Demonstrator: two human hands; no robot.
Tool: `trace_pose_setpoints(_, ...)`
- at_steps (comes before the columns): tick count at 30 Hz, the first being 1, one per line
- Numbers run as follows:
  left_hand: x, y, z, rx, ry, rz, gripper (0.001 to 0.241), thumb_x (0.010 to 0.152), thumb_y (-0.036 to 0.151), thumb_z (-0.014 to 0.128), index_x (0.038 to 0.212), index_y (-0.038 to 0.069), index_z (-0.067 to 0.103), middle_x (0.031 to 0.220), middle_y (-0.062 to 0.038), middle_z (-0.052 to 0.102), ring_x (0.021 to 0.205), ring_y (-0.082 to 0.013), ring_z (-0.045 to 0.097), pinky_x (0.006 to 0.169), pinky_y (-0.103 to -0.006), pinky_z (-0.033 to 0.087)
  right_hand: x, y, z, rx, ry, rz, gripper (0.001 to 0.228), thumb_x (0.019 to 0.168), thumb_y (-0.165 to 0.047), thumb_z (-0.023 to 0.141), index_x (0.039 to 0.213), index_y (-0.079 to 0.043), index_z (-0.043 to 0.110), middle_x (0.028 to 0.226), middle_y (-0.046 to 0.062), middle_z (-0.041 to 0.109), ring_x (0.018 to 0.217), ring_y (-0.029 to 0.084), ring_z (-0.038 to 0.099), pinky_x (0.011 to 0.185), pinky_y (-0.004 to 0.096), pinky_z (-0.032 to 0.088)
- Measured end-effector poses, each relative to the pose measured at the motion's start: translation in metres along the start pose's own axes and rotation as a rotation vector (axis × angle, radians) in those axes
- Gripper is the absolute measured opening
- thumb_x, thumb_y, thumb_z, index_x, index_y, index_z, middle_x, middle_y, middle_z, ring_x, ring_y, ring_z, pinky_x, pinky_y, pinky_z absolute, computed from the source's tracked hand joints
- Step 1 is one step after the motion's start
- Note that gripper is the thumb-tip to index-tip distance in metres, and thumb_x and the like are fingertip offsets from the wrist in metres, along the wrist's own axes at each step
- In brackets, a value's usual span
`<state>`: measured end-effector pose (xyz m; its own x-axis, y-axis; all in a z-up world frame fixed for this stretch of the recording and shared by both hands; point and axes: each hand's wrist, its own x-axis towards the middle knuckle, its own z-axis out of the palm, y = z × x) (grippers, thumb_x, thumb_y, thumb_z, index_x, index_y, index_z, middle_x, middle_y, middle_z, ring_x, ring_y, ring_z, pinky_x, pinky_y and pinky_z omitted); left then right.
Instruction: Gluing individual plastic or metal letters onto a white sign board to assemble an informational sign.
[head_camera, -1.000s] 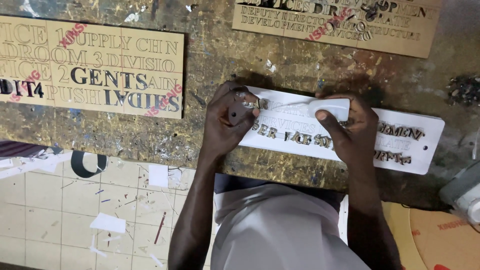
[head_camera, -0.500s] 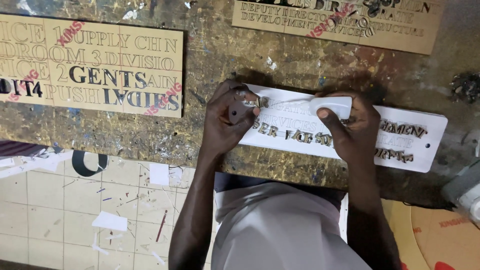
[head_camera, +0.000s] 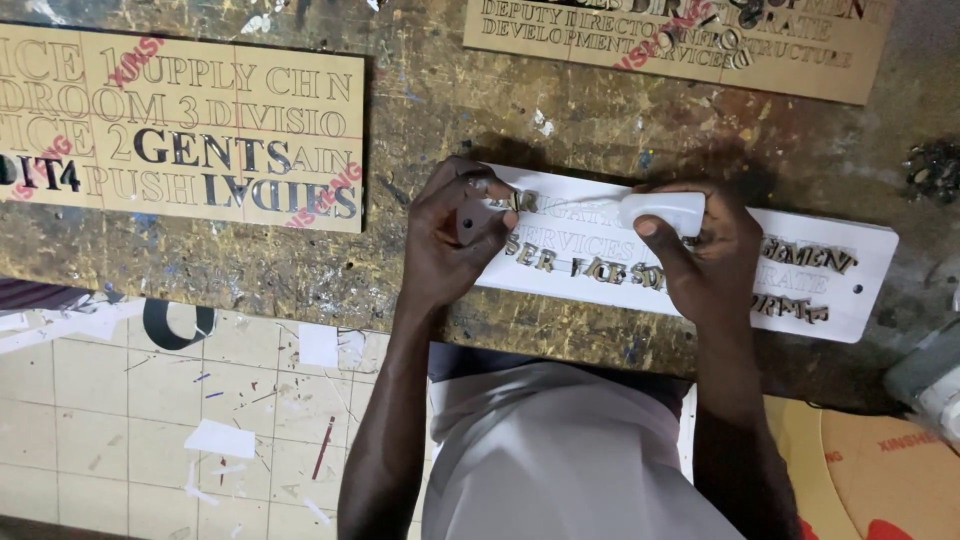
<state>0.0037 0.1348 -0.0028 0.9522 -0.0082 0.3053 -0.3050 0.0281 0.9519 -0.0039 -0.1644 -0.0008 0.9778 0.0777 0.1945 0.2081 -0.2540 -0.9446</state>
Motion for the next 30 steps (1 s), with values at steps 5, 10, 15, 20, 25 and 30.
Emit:
trace_pose_setpoints(5,0.0,-0.001,0.001,-0.035,0.019,-0.016,0.013,0.102,0.009,0.087,0.114,0.005,0.081,0.108,-0.015,0.068,0.11,-0.0277,0.069,0.102,-0.048,0.055,0.0,-0.001,0.001,0.006,-0.006,-0.006,0.035,0.11,-0.018,0.086,0.125,0.009,0.07,0.113,0.027,0.076,0.114,0.039,0.078,0.11,0.054,0.059)
trace_pose_setpoints(10,0.0,-0.001,0.0,-0.052,0.014,-0.015,0.014,0.103,0.007,0.086,0.115,0.005,0.081,0.108,-0.015,0.067,0.109,-0.0276,0.07,0.101,-0.0488,0.056,-0.004,0.009,-0.004,0.003,-0.007,-0.002,0.033,0.11,-0.017,0.085,0.125,0.008,0.07,0.113,0.028,0.076,0.114,0.04,0.078,0.11,0.055,0.059)
trace_pose_setpoints(15,0.0,0.0,0.0,-0.05,0.014,-0.022,0.014,0.103,0.007,0.086,0.116,0.004,0.081,0.108,-0.015,0.067,0.109,-0.0269,0.069,0.101,-0.0486,0.056,0.0,-0.006,0.003,0.012,0.0,0.001,0.035,0.109,-0.018,0.086,0.125,0.008,0.07,0.115,0.028,0.077,0.117,0.04,0.078,0.111,0.054,0.059)
trace_pose_setpoints(20,0.0,-0.002,0.001,-0.036,0.02,-0.014,0.014,0.104,0.008,0.086,0.116,0.004,0.081,0.108,-0.015,0.067,0.109,-0.0283,0.07,0.101,-0.0491,0.056,-0.005,0.009,-0.002,0.016,0.005,0.009,0.037,0.11,-0.02,0.086,0.125,0.009,0.07,0.116,0.029,0.077,0.117,0.04,0.078,0.111,0.055,0.059)
trace_pose_setpoints(25,0.001,0.001,0.001,-0.028,0.023,-0.018,0.014,0.105,0.009,0.086,0.117,0.005,0.081,0.109,-0.015,0.068,0.11,-0.0284,0.07,0.101,-0.0493,0.056,-0.001,0.007,-0.002,0.017,0.001,-0.013,0.036,0.113,-0.021,0.083,0.127,0.009,0.069,0.118,0.031,0.076,0.12,0.044,0.077,0.112,0.058,0.059)
trace_pose_setpoints(30,0.001,0.001,0.0,-0.023,0.015,-0.017,0.015,0.104,0.009,0.086,0.117,0.004,0.081,0.108,-0.014,0.067,0.109,-0.0284,0.07,0.101,-0.0483,0.057,0.001,0.003,0.0,0.0,0.02,-0.012,0.037,0.112,-0.021,0.085,0.128,0.008,0.069,0.114,0.029,0.075,0.116,0.04,0.077,0.111,0.055,0.06)
